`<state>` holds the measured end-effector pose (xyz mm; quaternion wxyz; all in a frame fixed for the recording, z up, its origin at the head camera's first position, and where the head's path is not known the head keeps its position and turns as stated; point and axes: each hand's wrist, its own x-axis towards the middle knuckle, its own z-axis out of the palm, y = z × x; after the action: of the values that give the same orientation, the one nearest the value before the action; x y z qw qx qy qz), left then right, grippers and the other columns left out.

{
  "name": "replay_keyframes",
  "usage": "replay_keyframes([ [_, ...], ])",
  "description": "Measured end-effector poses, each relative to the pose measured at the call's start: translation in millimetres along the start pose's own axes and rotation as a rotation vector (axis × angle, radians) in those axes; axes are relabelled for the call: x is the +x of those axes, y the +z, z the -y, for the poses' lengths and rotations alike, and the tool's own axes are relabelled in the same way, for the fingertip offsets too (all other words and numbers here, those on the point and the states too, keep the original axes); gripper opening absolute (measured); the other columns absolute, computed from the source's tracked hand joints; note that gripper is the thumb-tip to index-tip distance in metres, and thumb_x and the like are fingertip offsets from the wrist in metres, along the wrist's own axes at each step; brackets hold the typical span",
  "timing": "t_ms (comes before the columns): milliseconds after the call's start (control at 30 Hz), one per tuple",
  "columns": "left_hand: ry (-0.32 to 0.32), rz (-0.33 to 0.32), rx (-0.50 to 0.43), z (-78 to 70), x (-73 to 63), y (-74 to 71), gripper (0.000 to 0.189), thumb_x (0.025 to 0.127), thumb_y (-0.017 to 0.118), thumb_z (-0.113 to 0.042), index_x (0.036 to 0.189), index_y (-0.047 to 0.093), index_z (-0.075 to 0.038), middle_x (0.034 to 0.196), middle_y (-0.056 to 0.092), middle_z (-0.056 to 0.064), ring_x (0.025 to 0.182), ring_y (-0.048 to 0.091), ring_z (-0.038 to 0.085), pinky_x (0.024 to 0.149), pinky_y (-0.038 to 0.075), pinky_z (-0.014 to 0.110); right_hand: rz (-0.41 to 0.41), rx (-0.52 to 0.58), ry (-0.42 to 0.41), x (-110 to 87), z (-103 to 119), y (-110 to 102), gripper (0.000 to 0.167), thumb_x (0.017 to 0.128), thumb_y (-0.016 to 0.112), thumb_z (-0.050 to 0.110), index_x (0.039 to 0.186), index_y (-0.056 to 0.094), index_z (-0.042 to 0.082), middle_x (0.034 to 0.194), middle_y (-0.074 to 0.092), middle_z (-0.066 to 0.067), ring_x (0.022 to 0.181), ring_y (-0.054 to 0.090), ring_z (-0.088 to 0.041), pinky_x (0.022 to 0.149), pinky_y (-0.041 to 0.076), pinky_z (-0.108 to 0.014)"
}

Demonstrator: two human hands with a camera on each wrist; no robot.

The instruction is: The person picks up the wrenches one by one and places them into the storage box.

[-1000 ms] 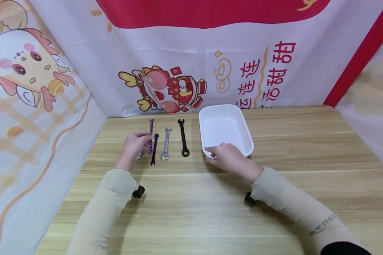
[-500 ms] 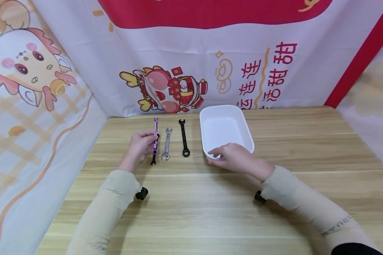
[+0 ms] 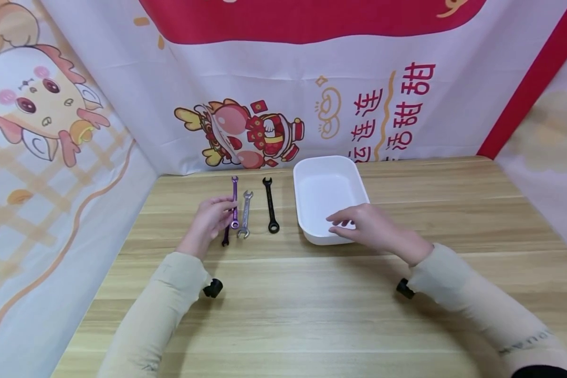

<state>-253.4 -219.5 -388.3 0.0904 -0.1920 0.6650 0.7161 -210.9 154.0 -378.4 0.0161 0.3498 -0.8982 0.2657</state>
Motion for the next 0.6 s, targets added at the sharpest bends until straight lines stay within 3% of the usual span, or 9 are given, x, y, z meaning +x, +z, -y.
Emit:
replay_keyframes([
  [200, -0.016, 0.042, -0.066, 0.5, -0.7, 1.4, 0.016, 0.099, 0.062, 0.001, 0.114, 0.063, -0.004, 0.098, 0.065, 0.005, 0.074, 0.06, 0.009, 0.07, 0.054, 0.016, -0.012, -0.024, -0.016, -9.0, -8, -5, 0.026, 0.092, 0.079, 0.021, 0.113, 0.078, 0.006, 0.099, 0.077, -0.002, 0.086, 0.071, -0.014, 0.074, 0.06, -0.037],
  [500, -0.013, 0.083, -0.104, 1.1, -2.1, 11.9, 0.023, 0.101, 0.06, 0.0, 0.124, 0.06, -0.002, 0.096, 0.068, 0.001, 0.083, 0.063, 0.01, 0.077, 0.054, 0.017, 0.005, 0.019, -0.022, -23.1, -21, -19, 0.029, 0.087, 0.084, 0.016, 0.114, 0.079, 0.007, 0.109, 0.076, -0.005, 0.1, 0.072, -0.022, 0.085, 0.06, -0.045],
  [600, -0.006, 0.088, -0.121, -0.4, -2.4, 17.3, 0.027, 0.101, 0.058, 0.002, 0.128, 0.059, 0.0, 0.094, 0.067, 0.0, 0.084, 0.064, 0.011, 0.076, 0.055, 0.016, -0.013, -0.006, -0.062, -28.8, -28, -22, 0.029, 0.084, 0.086, 0.013, 0.112, 0.079, 0.008, 0.108, 0.076, -0.006, 0.1, 0.072, -0.024, 0.086, 0.059, -0.047],
])
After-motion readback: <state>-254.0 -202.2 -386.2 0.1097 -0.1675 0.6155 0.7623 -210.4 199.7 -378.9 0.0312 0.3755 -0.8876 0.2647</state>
